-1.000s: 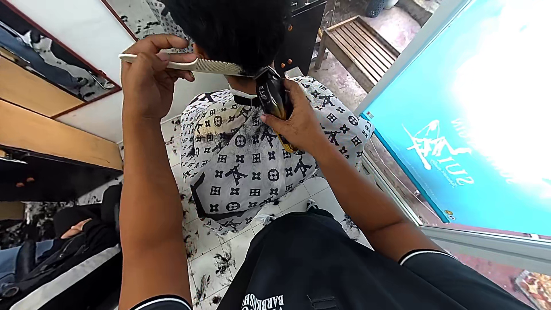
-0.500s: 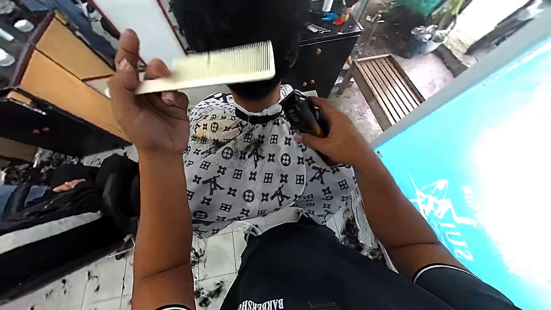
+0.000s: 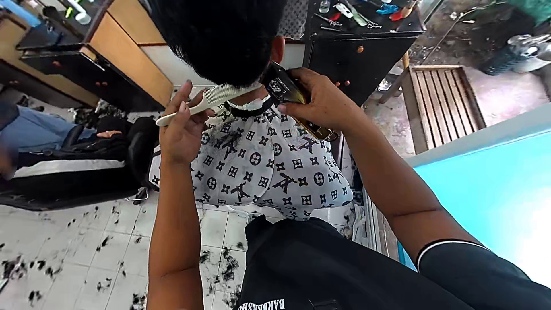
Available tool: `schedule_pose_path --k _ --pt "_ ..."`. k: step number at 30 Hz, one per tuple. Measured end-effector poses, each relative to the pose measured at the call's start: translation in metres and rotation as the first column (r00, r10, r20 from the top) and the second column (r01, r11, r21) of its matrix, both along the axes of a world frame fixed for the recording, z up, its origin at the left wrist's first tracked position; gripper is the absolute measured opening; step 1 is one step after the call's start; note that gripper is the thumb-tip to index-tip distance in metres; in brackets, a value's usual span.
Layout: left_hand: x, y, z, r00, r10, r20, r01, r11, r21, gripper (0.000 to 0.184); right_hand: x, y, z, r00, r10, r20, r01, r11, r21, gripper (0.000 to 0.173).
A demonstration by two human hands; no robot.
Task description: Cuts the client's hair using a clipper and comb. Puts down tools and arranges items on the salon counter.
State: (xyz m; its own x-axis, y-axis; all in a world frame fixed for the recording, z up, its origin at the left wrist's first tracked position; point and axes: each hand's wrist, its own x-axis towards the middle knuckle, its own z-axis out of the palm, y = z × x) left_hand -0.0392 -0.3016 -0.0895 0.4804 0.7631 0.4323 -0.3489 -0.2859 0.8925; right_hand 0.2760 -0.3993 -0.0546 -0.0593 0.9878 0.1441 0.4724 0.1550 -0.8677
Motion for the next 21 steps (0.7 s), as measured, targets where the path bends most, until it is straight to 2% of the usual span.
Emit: schedule_pose_path --k 3,6,9,11,14,19,21 --pt "0.005 -0.006 0.005 1.0 -0.017 0.017 0.016 0.998 0.061 0.04 0.001 0.001 -0.002 0.998 0.007 0.068 -0.012 0.997 0.074 0.073" --pt "0.009 -0.011 0.002 0.993 0.075 -0.092 -0.06 0.987 0.15 0.036 0.007 -0.002 0.001 0.984 0.042 0.173 -0.068 0.987 0.146 0.074" --pt "0.022 -0.016 -0.002 0.984 0.148 -0.104 -0.127 0.975 0.181 0.04 0.027 0.004 0.006 0.985 0.048 0.165 -0.066 0.992 0.106 0.069" --pt "0.032 -0.021 0.0 0.989 0.147 -0.023 -0.14 0.972 0.186 0.042 0.037 0.009 0.01 0.988 0.071 0.141 -0.08 0.995 0.06 0.067" --pt "0.042 -0.028 0.002 0.992 0.101 0.075 -0.114 0.973 0.201 0.042 0.04 0.014 0.013 0.982 0.115 0.151 -0.128 0.988 0.082 0.067" --pt "0.043 -0.03 -0.001 0.977 0.201 -0.064 -0.183 0.958 0.22 0.04 0.044 0.013 0.022 0.963 0.156 0.219 -0.182 0.978 0.101 0.068" --pt "0.046 -0.03 0.002 0.979 0.206 -0.012 -0.199 0.958 0.205 0.043 0.052 0.017 0.025 0.971 0.145 0.189 -0.164 0.982 0.089 0.066"
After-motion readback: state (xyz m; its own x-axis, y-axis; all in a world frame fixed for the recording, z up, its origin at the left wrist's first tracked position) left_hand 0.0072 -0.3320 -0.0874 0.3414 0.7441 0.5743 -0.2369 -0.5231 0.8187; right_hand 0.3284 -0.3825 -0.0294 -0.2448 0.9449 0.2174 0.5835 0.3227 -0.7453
